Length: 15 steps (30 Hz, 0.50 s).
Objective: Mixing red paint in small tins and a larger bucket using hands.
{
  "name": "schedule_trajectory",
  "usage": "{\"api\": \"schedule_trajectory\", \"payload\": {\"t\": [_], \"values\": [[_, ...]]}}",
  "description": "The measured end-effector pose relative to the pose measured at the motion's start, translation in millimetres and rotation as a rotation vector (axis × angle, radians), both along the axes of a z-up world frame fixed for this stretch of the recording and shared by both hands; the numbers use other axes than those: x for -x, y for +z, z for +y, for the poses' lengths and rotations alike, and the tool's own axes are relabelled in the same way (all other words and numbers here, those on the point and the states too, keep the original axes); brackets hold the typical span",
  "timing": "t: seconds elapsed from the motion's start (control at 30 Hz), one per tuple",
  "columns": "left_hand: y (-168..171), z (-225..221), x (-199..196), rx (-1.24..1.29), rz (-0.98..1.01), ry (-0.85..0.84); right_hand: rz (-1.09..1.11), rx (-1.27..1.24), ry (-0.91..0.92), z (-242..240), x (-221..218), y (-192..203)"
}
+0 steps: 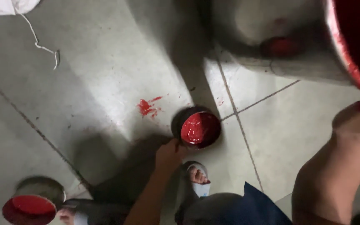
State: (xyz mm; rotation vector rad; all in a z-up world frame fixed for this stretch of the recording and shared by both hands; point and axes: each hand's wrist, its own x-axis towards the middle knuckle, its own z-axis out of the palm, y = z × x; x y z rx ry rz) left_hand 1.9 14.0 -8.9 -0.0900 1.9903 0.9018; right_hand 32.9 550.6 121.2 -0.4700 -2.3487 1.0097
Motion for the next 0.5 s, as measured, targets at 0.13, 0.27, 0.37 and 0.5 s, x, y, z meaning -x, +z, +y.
{"api": "schedule_trajectory", "payload": {"t": [0.13,0.27,0.37,0.5], "values": [[-0.3,2.6,-0.1,-0.005,0.046,-0.006,0.017,-0.163,-0.013,-105.6,48.3,31.9],[-7.2,-2.2,-13.0,-0.005,0.169,-0.026,0.125,-0.41,-0.021,-201.1,86.8,68.6],[-3.1,-4.4,-11.7,-0.117,0.322,0.085,0.135,-0.47,-0.019,-248.0,79.0,76.1],[19.4,-8.8,0.8,-0.198,0.024,0.16,-0.322,-0.022,0.196,-277.7,27.5,36.4]]}}
